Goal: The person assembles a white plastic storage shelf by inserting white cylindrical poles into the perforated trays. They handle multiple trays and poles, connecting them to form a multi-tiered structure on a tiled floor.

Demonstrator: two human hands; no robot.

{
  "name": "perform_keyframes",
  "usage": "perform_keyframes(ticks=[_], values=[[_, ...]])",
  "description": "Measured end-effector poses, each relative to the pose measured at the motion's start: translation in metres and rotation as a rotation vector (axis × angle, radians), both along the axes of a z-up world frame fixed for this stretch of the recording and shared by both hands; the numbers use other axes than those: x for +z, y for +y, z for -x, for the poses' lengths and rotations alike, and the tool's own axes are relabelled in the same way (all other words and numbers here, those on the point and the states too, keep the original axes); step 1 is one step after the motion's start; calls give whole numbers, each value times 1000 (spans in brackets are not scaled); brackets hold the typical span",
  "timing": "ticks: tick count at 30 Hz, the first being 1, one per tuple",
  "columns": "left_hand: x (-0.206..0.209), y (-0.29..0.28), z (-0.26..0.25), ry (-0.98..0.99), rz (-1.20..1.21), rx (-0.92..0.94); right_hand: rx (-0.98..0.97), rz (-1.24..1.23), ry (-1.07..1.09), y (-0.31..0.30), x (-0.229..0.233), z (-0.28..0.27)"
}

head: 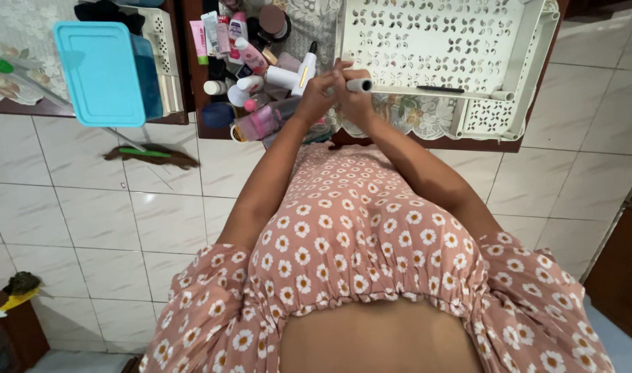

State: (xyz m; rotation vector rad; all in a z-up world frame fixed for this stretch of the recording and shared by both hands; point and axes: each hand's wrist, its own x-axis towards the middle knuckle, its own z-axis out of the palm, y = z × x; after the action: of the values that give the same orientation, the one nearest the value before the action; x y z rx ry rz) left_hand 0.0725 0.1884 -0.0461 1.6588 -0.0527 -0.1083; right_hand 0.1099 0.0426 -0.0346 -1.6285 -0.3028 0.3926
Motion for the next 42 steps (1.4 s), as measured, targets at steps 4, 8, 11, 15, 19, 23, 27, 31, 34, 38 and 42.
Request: perform_keyframes(ticks=[4, 8, 11, 15, 19, 23, 27, 31, 34, 38, 42], values=[[-18, 1, 0, 1, -62, 22, 403, 72, -229, -6, 30, -38], [-24, 0, 4, -54, -13, 49, 561, 208, 205, -9, 68, -48], [-11, 4, 6, -142, 18, 18, 323, 130, -70, -2, 68, -27], [-2, 0, 5, -30, 2, 19, -188, -277, 176, 10, 62, 29], [0, 0, 2, -78, 39, 2, -214, -324, 97, 12, 46, 46], [3, -1, 3, -27, -5, -11, -189, -101, -22, 13, 12, 26], [2, 2, 1, 27, -56, -38, 150, 42, -220, -4, 18, -10], [-4, 4, 3, -42, -124, -14, 397, -6, 161, -24, 49, -54], [-8, 3, 7, -49, -63, -1, 298, -109, 296, -38, 47, -67], [-6, 4, 4, -92, -69, -2, 230, -237, 305, -39, 20, -70], [0, 4, 5, -6, -93, 4, 219, -284, 405, -42, 4, -53]])
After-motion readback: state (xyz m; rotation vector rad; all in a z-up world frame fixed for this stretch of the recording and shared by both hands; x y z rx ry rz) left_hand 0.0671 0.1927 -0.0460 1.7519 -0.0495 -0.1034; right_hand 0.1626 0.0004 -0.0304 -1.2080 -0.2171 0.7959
